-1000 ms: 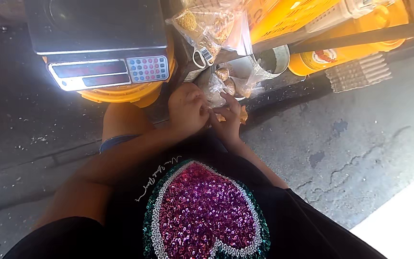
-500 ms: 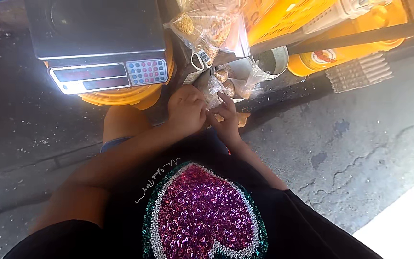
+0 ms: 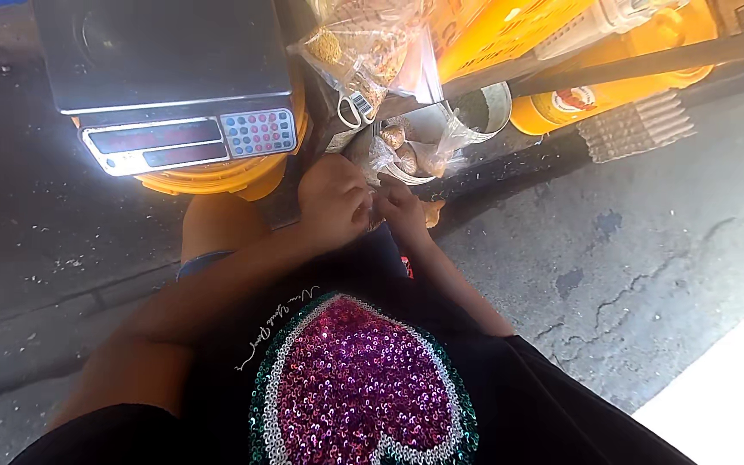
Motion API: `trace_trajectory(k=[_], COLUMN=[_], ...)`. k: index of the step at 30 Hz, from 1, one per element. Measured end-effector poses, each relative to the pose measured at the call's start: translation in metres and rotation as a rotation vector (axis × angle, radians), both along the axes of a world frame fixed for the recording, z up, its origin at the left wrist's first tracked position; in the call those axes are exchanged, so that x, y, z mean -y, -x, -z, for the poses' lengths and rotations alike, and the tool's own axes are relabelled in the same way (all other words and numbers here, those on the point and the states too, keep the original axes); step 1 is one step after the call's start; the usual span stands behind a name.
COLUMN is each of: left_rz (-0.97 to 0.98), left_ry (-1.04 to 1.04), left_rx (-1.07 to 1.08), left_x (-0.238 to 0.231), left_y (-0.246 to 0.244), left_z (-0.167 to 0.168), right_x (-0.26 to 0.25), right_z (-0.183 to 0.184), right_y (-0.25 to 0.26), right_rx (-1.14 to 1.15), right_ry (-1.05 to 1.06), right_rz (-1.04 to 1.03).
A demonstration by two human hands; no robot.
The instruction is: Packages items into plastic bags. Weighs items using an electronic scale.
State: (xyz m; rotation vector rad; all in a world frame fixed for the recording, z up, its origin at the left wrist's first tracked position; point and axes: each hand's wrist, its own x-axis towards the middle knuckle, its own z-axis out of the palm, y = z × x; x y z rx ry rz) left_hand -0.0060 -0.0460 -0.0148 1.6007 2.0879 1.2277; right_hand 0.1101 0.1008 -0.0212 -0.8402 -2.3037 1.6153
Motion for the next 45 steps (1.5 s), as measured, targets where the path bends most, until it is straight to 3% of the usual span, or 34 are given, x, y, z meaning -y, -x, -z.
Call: trace_trajectory(k=[5,10,16,22,25,33,36,38,40,43,45], left_rz=[-0.031,0.033,0.047,-0.057,-0.062,-0.12,-0.171,0.012,0.225,0.227,0.165], left_ry=[0.305,-0.076,-0.14,-0.15,-0.194,-0.294,-0.303,-0.247,-0.045,0.278,0.181], left_rx=[0.174,0.101,0.184,0.307,0.408,0.534,0.081,-0.314,-0.578,-0.699,-0.659], left_x=[0.002,0.004,-0.003,0.0,0.0,0.004,0.017,0.028,0.026,0.013,0.013], left_y=[0.004,0.001,0.015,0.013,0.012,0.034,0.044,0.032,0.016,0.018,0.028], left_z=[-0.022,-0.007,0.003,0.001,-0.005,-0.027,-0.058,-0.085,-0.094,-0.087,-0.088], right_x=[-0.001,-0.004,0.003,-0.002,0.001,-0.004,0.005,0.009,0.008,-0.02,-0.036], right_z=[-0.005,0.007,0.006,0.0,0.004,0.022,0.019,0.004,-0.03,-0.028,-0.054], right_y=[-0.002,0.005,0.007,0.004,0.009,0.01,0.015,0.019,0.022,0.027,0.03], right_rx=[-0.127,-0.044,-0.092,-0.112,-0.193,-0.265,-0.292,-0.285,-0.21,-0.294,-0.377], right_ry=[-0.151,0.084,0.265,-0.103,-0.237,-0.189,-0.231,-0.261,-0.195,-0.044,-0.019], right_rz=[-0.169,-0.032,-0.048,-0.404,-0.407,-0.422,-0.432,-0.443,-0.486,-0.672,-0.853])
